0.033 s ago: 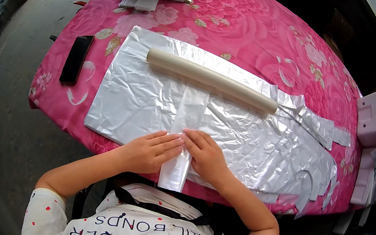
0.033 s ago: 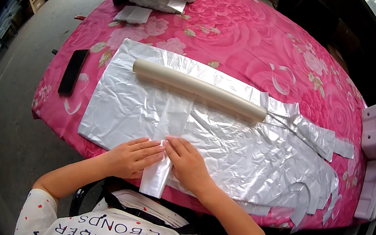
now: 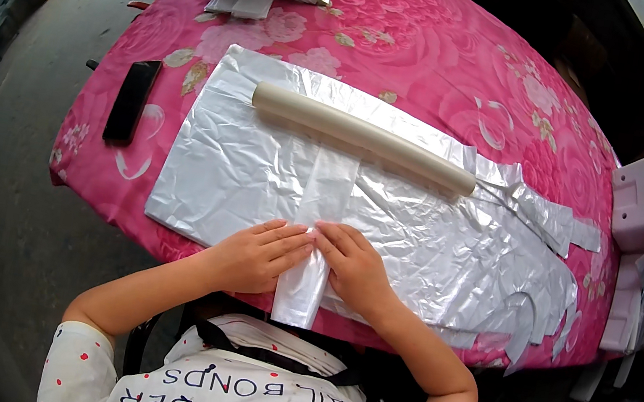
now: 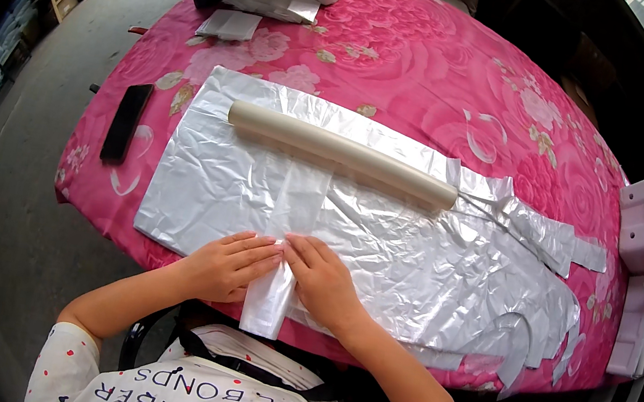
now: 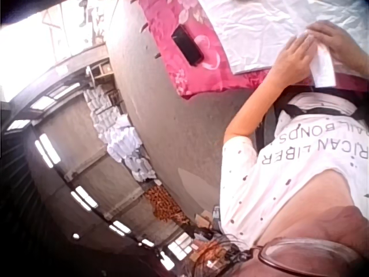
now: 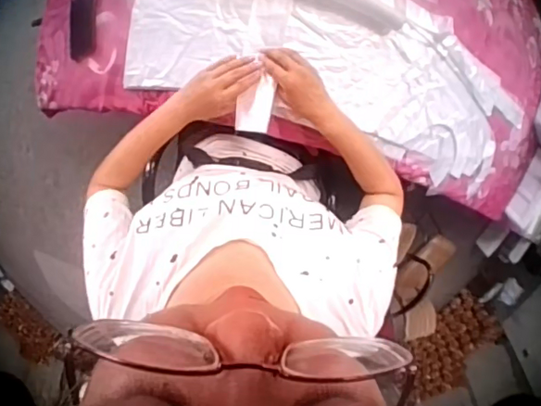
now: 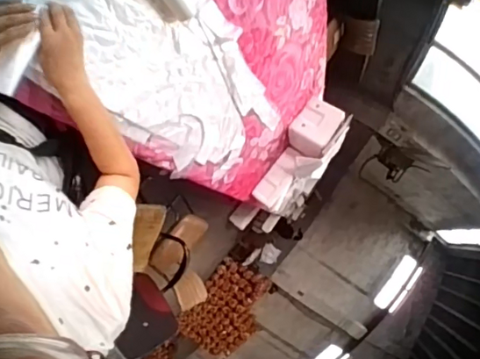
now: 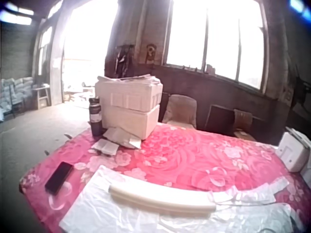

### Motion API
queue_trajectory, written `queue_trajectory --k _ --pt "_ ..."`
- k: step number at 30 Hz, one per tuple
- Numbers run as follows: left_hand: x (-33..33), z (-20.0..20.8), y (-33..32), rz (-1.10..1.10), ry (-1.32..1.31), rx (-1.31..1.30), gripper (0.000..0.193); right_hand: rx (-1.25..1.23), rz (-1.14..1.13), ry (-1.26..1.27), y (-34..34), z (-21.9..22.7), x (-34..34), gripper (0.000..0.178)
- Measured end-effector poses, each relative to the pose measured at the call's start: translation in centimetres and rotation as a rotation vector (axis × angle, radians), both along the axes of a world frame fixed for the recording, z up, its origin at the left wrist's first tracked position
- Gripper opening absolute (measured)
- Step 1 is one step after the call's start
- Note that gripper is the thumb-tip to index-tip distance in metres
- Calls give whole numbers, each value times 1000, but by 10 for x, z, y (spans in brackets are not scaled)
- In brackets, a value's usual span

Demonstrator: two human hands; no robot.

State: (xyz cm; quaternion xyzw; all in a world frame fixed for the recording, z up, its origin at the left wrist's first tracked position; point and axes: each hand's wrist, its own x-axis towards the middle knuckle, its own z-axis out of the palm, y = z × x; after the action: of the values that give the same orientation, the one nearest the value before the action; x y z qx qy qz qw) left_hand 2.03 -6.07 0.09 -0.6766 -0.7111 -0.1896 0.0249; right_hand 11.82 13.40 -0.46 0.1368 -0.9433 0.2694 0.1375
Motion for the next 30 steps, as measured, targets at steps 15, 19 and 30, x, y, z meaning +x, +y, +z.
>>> queue_trajectory --k 15,19,30 --pt "-6 9 30 517 -712 221 52 -653 -421 -751 25 30 -41 20" --pt "7 -5 35 267 -201 46 69 -740 -429 -864 32 27 -49 22" --pt "20 -13 44 427 -123 -177 80 63 -325 40 16 11 -27 61"
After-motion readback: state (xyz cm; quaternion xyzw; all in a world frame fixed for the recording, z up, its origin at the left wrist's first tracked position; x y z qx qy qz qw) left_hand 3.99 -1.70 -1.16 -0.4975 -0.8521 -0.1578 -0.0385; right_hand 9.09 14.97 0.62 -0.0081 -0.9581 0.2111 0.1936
